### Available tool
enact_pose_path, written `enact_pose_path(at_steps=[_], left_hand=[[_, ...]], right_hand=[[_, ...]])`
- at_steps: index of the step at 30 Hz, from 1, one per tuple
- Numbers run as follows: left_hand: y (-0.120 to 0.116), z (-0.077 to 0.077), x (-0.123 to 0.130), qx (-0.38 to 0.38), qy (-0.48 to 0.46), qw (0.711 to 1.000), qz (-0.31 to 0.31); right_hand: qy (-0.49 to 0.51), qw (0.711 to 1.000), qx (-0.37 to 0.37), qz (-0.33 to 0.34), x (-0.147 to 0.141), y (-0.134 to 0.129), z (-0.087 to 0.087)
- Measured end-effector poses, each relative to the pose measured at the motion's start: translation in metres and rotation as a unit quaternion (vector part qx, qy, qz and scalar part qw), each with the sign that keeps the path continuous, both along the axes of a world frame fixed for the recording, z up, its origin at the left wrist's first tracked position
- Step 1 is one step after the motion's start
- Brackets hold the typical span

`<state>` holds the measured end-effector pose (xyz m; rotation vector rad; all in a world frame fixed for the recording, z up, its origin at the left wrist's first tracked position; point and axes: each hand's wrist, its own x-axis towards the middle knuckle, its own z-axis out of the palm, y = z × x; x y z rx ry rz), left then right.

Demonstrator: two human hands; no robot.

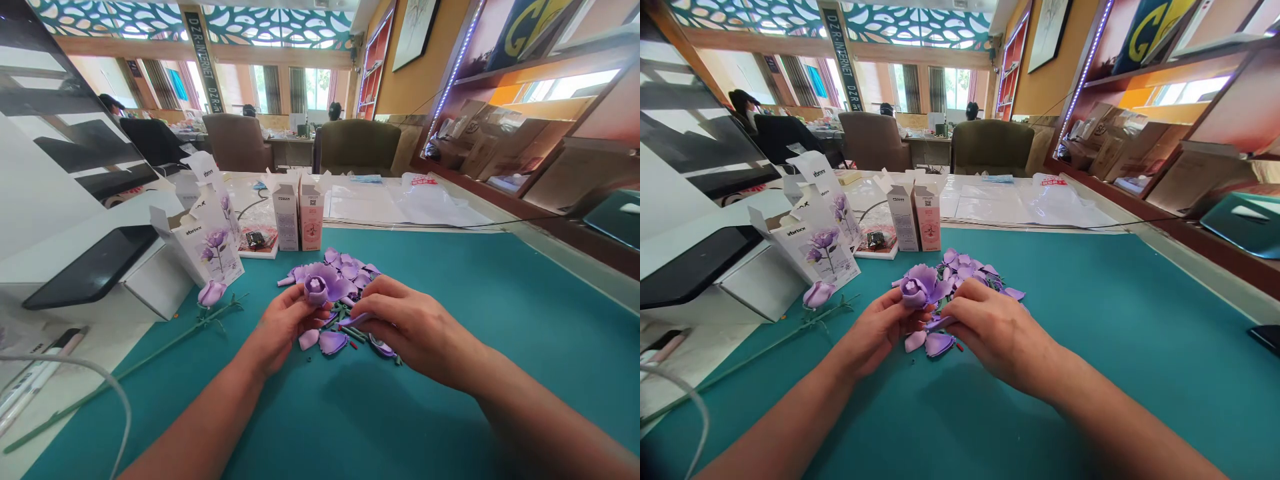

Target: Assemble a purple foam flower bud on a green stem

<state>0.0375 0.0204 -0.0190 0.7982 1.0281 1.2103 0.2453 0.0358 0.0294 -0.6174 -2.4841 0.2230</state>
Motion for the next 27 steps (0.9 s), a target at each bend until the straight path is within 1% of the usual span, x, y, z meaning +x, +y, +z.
enact_pose_path(at_steps=[2,5,8,12,14,20,27], left_hand=[[0.000,-0.002,-0.001,-0.002,-0.007,1.000,-0.009],[0.001,-0.003,-0.002,-0.014,-0.018,1.000,-0.021],[0.001,-0.002,-0.002,-0.023,-0.034,0.999,-0.027],[0.001,-0.003,0.000,-0.031,-0.051,0.997,-0.037],[0.001,-0.004,0.001,-0.040,-0.061,0.997,-0.031],[-0.001,-0.007,0.003,-0.065,-0.091,0.993,-0.018],[-0.002,-0.005,0.002,-0.064,-0.111,0.991,-0.029]], right_hand=[[-0.005,1.000,0.022,-0.001,0.000,-0.001,0.001],[-0.001,0.998,0.054,-0.020,-0.001,-0.002,0.002],[0.022,0.994,0.096,-0.044,0.000,-0.002,0.000],[0.059,0.986,0.142,-0.058,-0.001,-0.002,-0.003],[0.059,0.984,0.156,-0.061,-0.002,-0.002,-0.004],[0.013,0.981,0.185,-0.049,-0.007,-0.002,-0.007],[0.032,0.975,0.212,-0.061,-0.007,0.001,-0.009]])
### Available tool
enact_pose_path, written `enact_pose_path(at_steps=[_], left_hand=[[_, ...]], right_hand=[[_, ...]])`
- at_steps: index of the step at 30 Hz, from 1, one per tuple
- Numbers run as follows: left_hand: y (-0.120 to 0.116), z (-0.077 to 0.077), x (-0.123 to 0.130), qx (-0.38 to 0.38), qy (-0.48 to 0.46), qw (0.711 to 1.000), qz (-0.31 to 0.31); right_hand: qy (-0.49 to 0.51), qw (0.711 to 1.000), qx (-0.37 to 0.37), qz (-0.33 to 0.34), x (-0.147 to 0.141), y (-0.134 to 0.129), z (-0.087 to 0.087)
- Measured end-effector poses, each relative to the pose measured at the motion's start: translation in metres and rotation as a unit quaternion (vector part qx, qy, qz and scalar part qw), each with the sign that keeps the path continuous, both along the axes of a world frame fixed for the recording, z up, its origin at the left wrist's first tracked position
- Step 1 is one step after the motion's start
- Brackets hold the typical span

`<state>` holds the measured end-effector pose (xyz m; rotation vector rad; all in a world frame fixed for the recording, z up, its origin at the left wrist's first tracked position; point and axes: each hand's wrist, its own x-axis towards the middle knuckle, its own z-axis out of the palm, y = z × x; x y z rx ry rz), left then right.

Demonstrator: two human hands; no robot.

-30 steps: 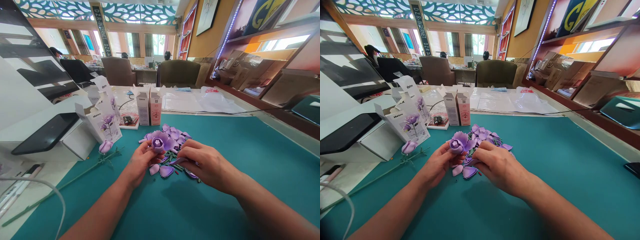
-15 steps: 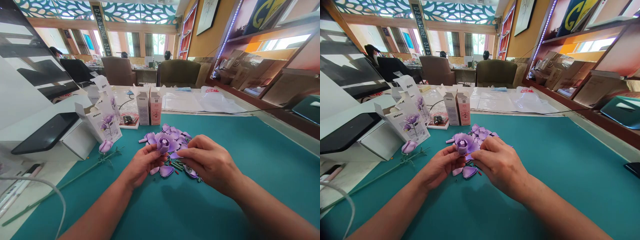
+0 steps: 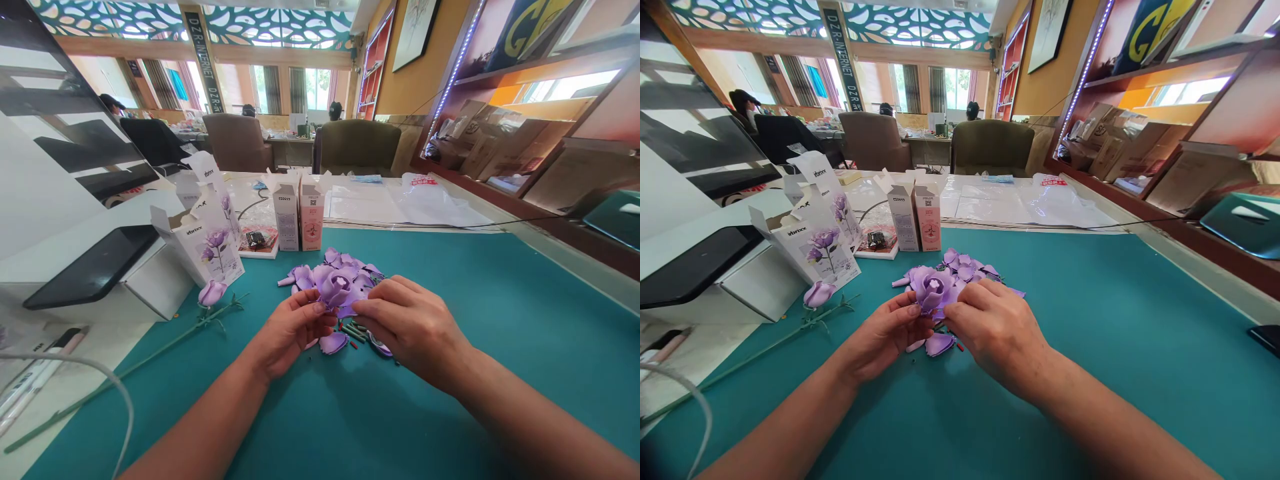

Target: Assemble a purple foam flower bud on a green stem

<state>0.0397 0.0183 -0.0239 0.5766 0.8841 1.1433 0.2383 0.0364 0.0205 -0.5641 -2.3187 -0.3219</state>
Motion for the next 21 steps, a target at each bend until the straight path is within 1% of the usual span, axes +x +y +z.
enact_pose_path(at_steps=[5,15,21], left_hand=[[-0.0008,0.0000,0.0003,0.003,-0.013,1.000,-0.005],[-0.0020,-0.0008,0.0022,0.006,-0.027,1.000,-0.008],[-0.0008,-0.0029,0.0023,0.004,-0.062,0.998,-0.007]], right_hand=[[0.022,1.000,0.005,-0.006,0.0001,-0.0001,0.0006],[0.032,0.999,-0.008,-0.009,0.0005,0.0010,-0.0009],[0.031,0.999,-0.005,-0.010,0.0008,0.0023,-0.0012]])
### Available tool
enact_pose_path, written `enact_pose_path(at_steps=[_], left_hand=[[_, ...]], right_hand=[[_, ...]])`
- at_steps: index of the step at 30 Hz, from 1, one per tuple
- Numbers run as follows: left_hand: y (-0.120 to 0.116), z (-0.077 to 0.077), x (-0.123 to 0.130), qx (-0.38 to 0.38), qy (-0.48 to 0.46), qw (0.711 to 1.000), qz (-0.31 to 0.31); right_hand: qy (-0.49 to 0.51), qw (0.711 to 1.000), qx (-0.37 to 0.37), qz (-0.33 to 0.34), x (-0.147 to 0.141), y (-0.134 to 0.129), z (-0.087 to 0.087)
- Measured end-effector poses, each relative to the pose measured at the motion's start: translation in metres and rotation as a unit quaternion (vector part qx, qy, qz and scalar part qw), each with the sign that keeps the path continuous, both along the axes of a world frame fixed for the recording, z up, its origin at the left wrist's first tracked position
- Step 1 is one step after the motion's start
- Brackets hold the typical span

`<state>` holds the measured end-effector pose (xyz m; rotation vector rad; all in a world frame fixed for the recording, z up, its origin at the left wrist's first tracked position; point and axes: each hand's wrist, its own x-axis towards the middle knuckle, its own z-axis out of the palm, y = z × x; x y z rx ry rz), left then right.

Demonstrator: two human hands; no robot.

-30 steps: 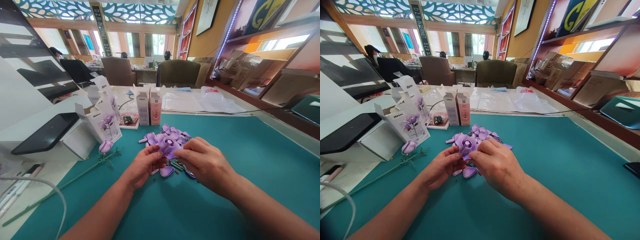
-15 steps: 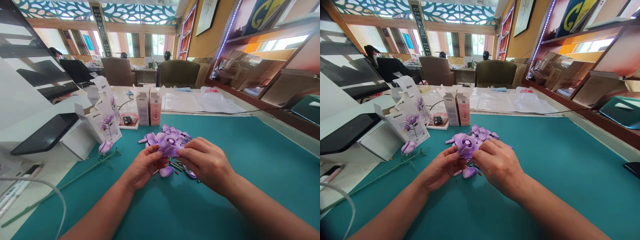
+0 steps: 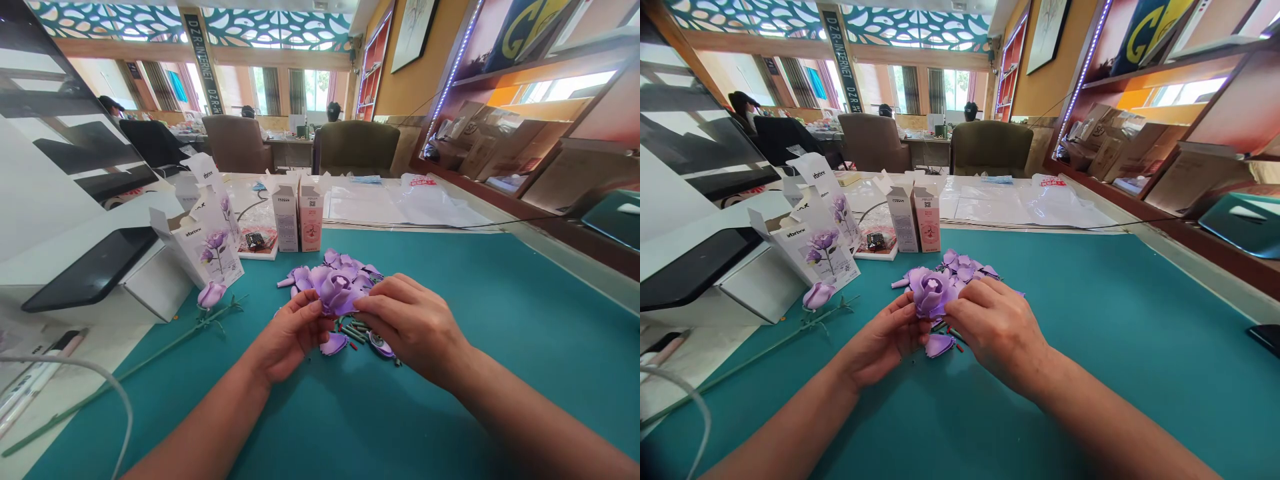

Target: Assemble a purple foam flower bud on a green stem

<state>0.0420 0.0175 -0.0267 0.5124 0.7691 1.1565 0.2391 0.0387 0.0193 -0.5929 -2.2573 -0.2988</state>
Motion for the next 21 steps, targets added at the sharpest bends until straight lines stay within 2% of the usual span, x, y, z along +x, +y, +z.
enact_pose_path(at_steps=[14,21], left_hand=[[-0.0023,-0.0001,-0.0017,-0.009,-0.046,0.999,-0.002],[-0.0043,0.0017,0.0024,-0.009,-0.061,0.998,0.007]], right_hand=[[0.008,1.000,0.001,0.019,-0.0011,-0.0003,0.0018],[0.024,0.999,-0.025,0.024,-0.0011,0.0002,0.0002]])
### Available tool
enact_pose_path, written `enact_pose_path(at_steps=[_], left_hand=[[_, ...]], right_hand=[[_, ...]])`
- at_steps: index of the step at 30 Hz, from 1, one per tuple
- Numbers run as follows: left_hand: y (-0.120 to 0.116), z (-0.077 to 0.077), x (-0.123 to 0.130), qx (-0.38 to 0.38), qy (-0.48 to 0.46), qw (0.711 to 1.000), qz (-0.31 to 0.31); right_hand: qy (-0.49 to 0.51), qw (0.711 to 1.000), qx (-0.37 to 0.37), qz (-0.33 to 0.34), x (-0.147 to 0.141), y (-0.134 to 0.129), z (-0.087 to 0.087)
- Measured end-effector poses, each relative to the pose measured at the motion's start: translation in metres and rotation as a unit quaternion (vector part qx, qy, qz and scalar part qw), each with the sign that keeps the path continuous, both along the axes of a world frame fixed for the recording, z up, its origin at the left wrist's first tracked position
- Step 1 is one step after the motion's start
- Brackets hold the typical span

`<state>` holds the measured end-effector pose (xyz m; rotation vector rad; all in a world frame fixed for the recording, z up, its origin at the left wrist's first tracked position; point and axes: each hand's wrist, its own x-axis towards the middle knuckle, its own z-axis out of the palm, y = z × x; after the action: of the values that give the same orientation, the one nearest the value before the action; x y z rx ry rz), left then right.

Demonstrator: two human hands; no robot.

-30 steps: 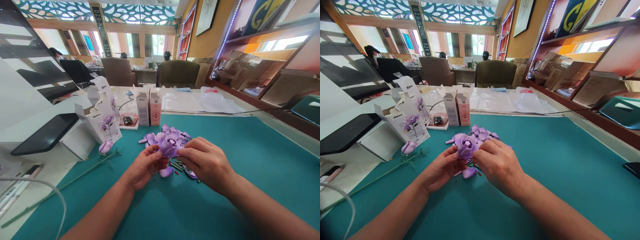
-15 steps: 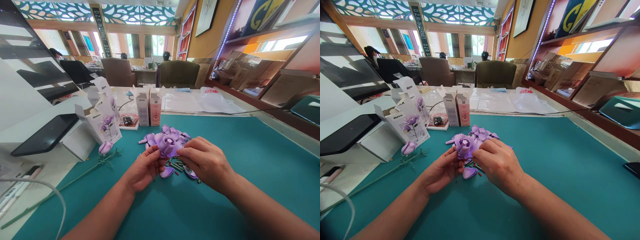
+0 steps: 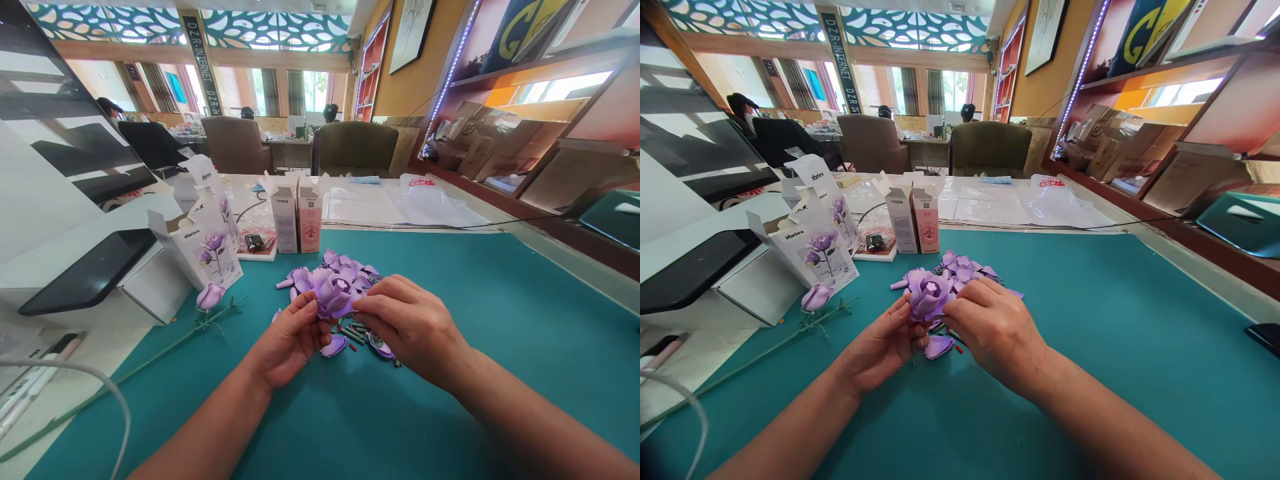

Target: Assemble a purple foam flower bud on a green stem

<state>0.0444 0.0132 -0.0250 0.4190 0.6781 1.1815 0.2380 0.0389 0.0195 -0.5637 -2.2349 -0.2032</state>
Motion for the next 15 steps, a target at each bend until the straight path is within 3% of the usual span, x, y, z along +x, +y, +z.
enact_pose_path(at_steps=[15], left_hand=[[-0.0012,-0.0044,0.0064,0.007,-0.044,0.999,0.017]], right_hand=[[-0.003,1.000,-0.011,0.001,-0.0005,-0.0013,0.0005]])
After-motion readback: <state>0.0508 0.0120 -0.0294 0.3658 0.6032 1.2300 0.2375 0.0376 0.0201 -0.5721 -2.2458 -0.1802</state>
